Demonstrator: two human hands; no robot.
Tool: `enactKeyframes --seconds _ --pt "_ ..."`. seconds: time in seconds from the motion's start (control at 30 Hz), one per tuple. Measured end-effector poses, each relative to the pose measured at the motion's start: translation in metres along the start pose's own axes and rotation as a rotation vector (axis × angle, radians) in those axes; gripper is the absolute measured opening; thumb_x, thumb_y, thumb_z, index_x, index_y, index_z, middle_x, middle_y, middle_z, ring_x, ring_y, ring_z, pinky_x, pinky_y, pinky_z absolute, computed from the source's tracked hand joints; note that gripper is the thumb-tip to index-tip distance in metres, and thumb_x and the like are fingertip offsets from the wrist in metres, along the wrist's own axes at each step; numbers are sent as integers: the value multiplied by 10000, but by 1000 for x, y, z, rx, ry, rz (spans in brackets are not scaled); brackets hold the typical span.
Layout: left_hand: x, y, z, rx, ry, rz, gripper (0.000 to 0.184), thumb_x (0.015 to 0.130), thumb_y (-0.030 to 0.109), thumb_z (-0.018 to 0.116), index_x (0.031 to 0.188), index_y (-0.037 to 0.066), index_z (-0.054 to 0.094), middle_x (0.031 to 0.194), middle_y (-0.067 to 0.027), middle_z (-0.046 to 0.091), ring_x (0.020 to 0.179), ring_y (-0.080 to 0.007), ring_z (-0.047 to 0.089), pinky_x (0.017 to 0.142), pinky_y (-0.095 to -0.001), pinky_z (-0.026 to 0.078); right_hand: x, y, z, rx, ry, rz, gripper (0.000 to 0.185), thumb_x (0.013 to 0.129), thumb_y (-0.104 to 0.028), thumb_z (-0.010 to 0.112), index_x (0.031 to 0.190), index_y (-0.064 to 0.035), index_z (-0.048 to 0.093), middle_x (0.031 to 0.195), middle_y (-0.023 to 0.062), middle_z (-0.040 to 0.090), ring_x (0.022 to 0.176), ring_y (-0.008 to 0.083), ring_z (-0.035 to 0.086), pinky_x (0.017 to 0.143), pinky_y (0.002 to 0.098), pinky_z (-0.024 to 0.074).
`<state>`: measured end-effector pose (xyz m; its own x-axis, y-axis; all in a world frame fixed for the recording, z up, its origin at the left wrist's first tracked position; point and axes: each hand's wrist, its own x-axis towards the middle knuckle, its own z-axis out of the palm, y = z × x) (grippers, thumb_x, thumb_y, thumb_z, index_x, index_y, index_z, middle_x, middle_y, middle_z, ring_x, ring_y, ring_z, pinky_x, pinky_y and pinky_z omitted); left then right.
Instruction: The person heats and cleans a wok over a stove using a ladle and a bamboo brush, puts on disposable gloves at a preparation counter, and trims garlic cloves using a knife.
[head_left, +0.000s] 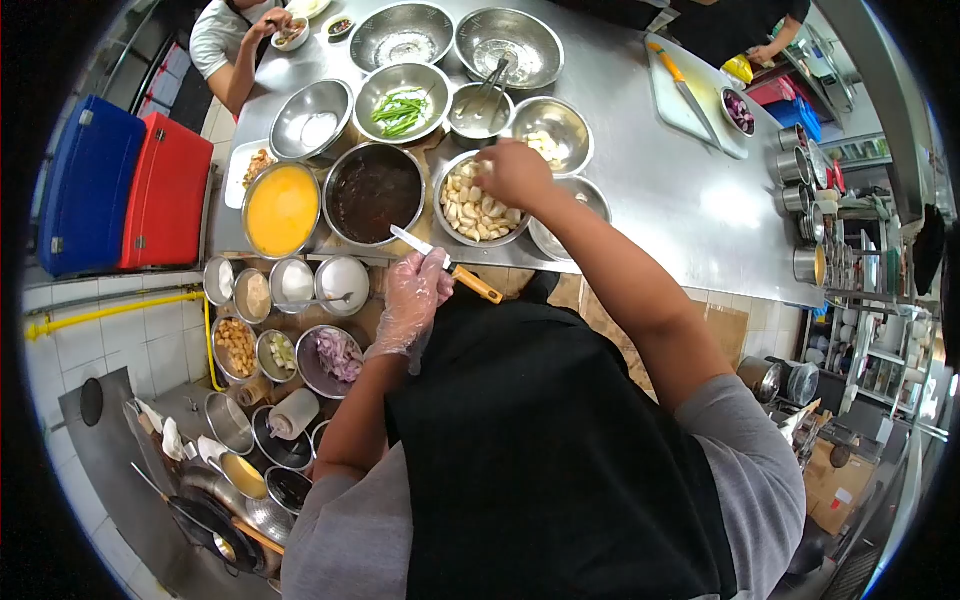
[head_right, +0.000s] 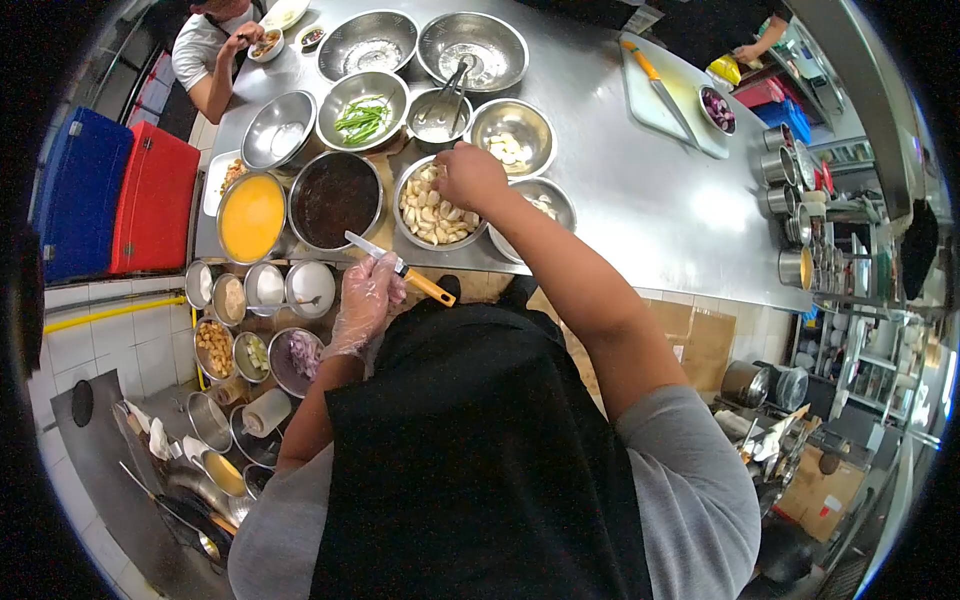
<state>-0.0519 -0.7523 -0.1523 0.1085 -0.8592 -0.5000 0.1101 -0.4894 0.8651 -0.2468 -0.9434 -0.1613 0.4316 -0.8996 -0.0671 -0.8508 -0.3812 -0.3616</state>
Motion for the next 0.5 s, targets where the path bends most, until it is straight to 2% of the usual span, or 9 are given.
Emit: enactKeyframes --seconds 0.13,0.2,0.23,0.3,0.33,0.37,0.43,0.47,0.5 --pt "-1 -7 -4 -30 8 10 282 1080 256 595 981 0 661 706 -34 653 593 -87 594 568 -254 489 14 -3 6 -19 -37 0 285 841 -291 765 1063 -115 791 992 156 738 997 350 713 883 483 567" --pt "-2 -9 -6 -37 12 2 283 1079 257 597 974 1 659 703 -35 653 593 -89 595 569 -254 490 24 3 15 51 -14 12 210 819 -224 736 968 -89 797 905 155 754 874 360 729 809 478 583" --pt "-2 -10 -6 -39 10 -6 284 1078 257 598 968 2 656 701 -36 652 594 -90 595 569 -255 490 27 8 17 49 -15 9 210 819 -224 736 968 -89 797 905 155 754 874 360 729 809 478 583" --pt "0 -13 -8 -51 10 0 284 1077 258 600 963 4 656 703 -35 653 593 -89 593 569 -255 488 25 16 8 244 69 -25 204 814 -192 712 957 -76 797 864 165 756 792 351 732 755 448 584" --pt "1 -14 -9 -60 10 6 283 1075 258 601 958 6 655 705 -33 653 593 -89 590 570 -255 487 21 21 2 352 44 40 203 819 -205 740 941 -52 794 844 154 759 729 278 727 716 394 573" --pt "0 -11 -9 -62 10 5 283 1075 258 601 958 6 655 705 -33 653 593 -89 590 570 -255 487 15 21 -12 350 43 39 203 819 -205 740 941 -52 794 844 154 759 729 278 727 716 394 573" --pt "-2 -2 -9 -19 21 -10 276 1074 254 602 960 8 651 703 -27 647 596 -85 584 571 -253 480 -4 24 -35 555 34 182 233 843 -216 782 944 -6 781 816 113 754 716 188 691 704 343 556" --pt "0 -2 -9 -21 19 -11 276 1074 254 602 960 8 651 703 -27 647 596 -85 584 571 -253 480 -14 32 -39 553 33 184 233 843 -216 782 944 -6 781 816 113 754 716 188 691 704 343 556" --pt "1 -2 -9 -34 22 -22 271 1074 253 602 963 10 649 703 -24 643 597 -83 580 570 -251 477 -26 42 -43 685 24 243 226 861 -200 793 947 8 770 814 85 741 713 161 664 691 321 542"
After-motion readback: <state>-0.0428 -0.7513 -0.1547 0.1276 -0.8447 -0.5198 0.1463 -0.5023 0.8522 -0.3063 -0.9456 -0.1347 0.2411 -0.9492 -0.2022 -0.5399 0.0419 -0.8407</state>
